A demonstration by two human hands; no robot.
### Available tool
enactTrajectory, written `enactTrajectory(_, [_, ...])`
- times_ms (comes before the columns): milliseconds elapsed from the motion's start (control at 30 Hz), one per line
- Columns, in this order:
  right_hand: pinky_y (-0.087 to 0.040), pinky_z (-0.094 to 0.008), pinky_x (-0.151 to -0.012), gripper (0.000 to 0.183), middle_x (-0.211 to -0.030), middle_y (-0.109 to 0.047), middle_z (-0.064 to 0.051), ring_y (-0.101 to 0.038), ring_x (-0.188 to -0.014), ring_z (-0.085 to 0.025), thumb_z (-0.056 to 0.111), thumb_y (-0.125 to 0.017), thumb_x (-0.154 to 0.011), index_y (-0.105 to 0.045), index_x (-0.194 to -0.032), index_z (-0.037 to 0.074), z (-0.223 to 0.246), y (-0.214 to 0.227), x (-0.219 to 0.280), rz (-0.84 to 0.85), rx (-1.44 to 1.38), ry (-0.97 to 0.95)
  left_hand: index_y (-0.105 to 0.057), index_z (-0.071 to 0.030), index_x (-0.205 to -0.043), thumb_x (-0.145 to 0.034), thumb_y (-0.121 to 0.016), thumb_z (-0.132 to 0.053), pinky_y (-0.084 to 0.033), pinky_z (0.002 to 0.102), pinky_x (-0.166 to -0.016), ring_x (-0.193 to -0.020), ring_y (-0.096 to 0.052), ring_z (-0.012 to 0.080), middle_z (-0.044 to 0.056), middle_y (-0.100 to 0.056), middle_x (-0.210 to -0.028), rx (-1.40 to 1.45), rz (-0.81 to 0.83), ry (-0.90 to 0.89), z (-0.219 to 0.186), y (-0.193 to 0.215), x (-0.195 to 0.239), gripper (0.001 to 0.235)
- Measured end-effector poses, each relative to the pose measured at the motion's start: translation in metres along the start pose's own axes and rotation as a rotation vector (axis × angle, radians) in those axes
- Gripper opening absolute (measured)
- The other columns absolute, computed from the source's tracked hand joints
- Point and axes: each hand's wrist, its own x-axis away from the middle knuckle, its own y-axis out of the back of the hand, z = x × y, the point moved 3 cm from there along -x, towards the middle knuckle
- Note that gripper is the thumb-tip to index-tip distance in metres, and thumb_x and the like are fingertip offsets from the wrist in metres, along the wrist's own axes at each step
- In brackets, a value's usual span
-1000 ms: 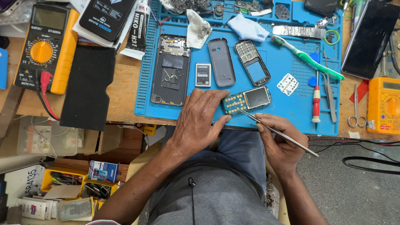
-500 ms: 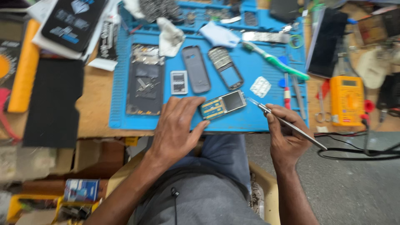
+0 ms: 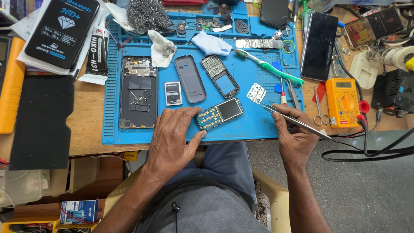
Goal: The person cleans a disassembled mobile phone keypad using a spray bottle and a cloth. They apply liquid to the cloth and wipe the keypad surface, then use tweezers to adjust small components and continue wiping.
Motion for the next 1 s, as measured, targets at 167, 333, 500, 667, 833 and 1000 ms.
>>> enactTrajectory(167, [-0.044,-0.016,-0.066,0.021,-0.103,-0.075,-0.003,-0.060,-0.078,-0.003,0.016,-0.077,-0.099,-0.073,-0.117,0.005,0.005,0.003,-0.002,0.045,0.044,-0.001,-0.063,-0.004,-0.129,-0.082,-0.081,-0.021,-0.046,0.044,-0.098,-0.109,-0.057,0.0272,0.010,-0.067,-0.122,-0.001,0.004,0.000,0.002,-0.002,0.002,0.054])
enactTrajectory(333, [-0.039,-0.017,-0.062,0.022,-0.093,-0.073,-0.001,-0.053,-0.071,-0.003,0.015,-0.079,-0.097,-0.075,-0.116,0.006,0.009,0.007,-0.004,0.052,0.071,-0.051,-0.062,-0.003,-0.130,-0.081,-0.081,-0.021,-0.047,0.044,-0.097,-0.107,-0.057,0.0269,0.011,-0.067,-0.123,0.000,0.024,0.018,0.004,-0.005,0.001,0.055])
enactTrajectory(500, [-0.041,-0.016,-0.064,0.019,-0.092,-0.071,-0.001,-0.055,-0.074,-0.003,0.012,-0.079,-0.099,-0.075,-0.116,0.005,0.013,0.014,-0.003,0.050,0.070,-0.043,-0.062,-0.003,-0.129,-0.081,-0.082,-0.020,-0.046,0.044,-0.097,-0.109,-0.058,0.0284,0.011,-0.067,-0.122,0.000,0.000,-0.003,-0.002,0.000,-0.001,0.054])
enactTrajectory(667, [-0.063,-0.023,-0.088,0.015,-0.112,-0.076,-0.009,-0.074,-0.101,-0.011,-0.001,-0.072,-0.101,-0.069,-0.115,0.004,0.029,-0.004,0.010,0.091,-0.238,-0.002,-0.062,-0.002,-0.130,-0.081,-0.081,-0.019,-0.045,0.045,-0.098,-0.110,-0.058,0.0306,0.013,-0.067,-0.123,0.016,-0.036,-0.028,-0.004,0.007,0.000,0.055])
enactTrajectory(833, [-0.059,-0.023,-0.079,0.017,-0.116,-0.074,-0.017,-0.072,-0.104,-0.017,-0.006,-0.072,-0.096,-0.069,-0.111,-0.002,0.042,-0.048,0.031,0.271,-0.211,0.095,-0.062,-0.004,-0.131,-0.083,-0.081,-0.020,-0.046,0.043,-0.096,-0.109,-0.058,0.0287,0.010,-0.067,-0.123,0.030,-0.039,-0.007,0.000,0.003,0.004,0.054])
enactTrajectory(1000, [-0.060,-0.025,-0.091,0.016,-0.121,-0.072,-0.016,-0.072,-0.111,-0.017,-0.004,-0.071,-0.098,-0.067,-0.114,-0.002,0.046,-0.063,0.037,0.294,-0.246,0.185,-0.061,-0.005,-0.131,-0.082,-0.081,-0.020,-0.046,0.043,-0.092,-0.109,-0.058,0.0278,0.009,-0.067,-0.122,0.019,-0.031,0.002,0.001,0.003,0.007,0.055])
